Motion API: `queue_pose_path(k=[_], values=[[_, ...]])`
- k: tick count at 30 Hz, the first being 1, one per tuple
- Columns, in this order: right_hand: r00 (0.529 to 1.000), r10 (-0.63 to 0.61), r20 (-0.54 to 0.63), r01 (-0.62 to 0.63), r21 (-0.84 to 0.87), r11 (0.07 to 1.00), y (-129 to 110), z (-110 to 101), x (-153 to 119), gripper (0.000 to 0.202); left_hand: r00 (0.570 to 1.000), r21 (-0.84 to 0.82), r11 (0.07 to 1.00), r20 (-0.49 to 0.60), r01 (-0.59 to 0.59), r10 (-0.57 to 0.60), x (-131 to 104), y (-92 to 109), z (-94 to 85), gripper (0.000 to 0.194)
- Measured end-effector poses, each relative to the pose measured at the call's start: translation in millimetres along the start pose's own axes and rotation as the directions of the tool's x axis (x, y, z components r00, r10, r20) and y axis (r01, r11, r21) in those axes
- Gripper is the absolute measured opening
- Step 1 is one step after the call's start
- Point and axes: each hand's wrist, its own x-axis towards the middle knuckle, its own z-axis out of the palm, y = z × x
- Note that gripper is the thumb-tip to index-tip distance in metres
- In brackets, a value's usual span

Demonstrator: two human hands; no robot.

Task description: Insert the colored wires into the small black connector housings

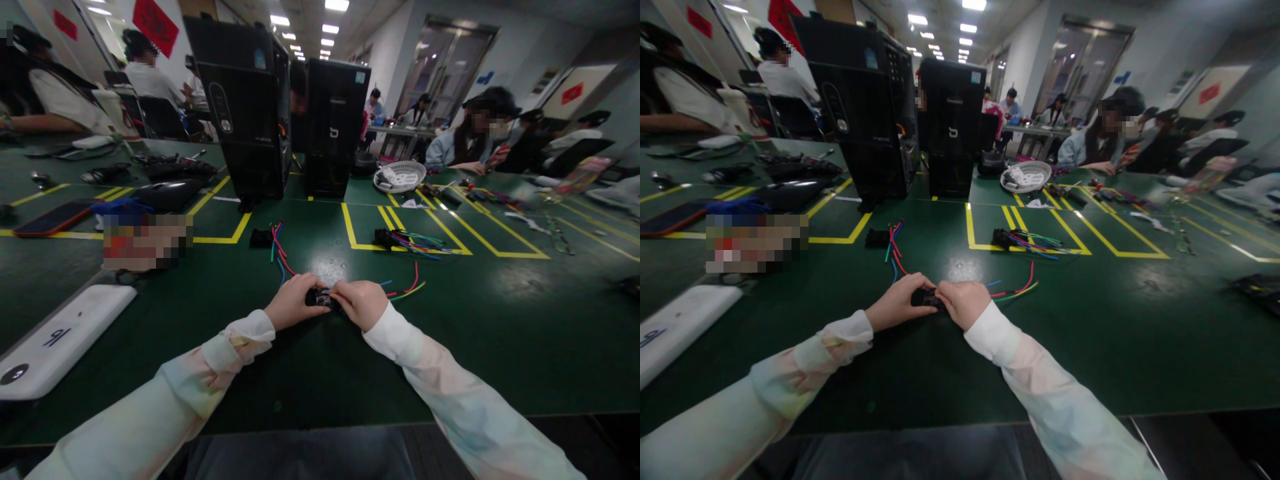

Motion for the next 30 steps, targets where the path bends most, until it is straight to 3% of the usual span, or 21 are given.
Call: queue_pose_path(k=[4, 15, 21, 30], values=[[0.994, -0.108, 0.002, 0.108, -0.016, 0.994, -1.2, -4.0, 3.1, 0.017, 1.000, -0.007, 1.000, -0.009, -0.003, 0.003, 0.4, 0.1, 0.7, 0.035], [0.975, -0.203, 0.085, 0.208, -0.043, 0.977, -0.8, -1.4, 5.1, 0.017, 1.000, 0.002, 1.000, 0.002, -0.001, 0.001, 0.5, 0.7, 0.2, 0.035], [0.974, -0.213, 0.079, 0.216, -0.029, 0.976, -0.3, -2.5, 4.7, 0.017, 1.000, -0.008, 1.000, -0.006, 0.020, -0.020, 0.3, 0.9, 0.5, 0.035], [0.984, -0.178, -0.028, 0.173, -0.136, 0.975, -8.9, -0.3, 4.3, 0.017, 1.000, -0.002, 1.000, -0.011, 0.013, -0.013, -0.5, 1.6, 0.3, 0.033]])
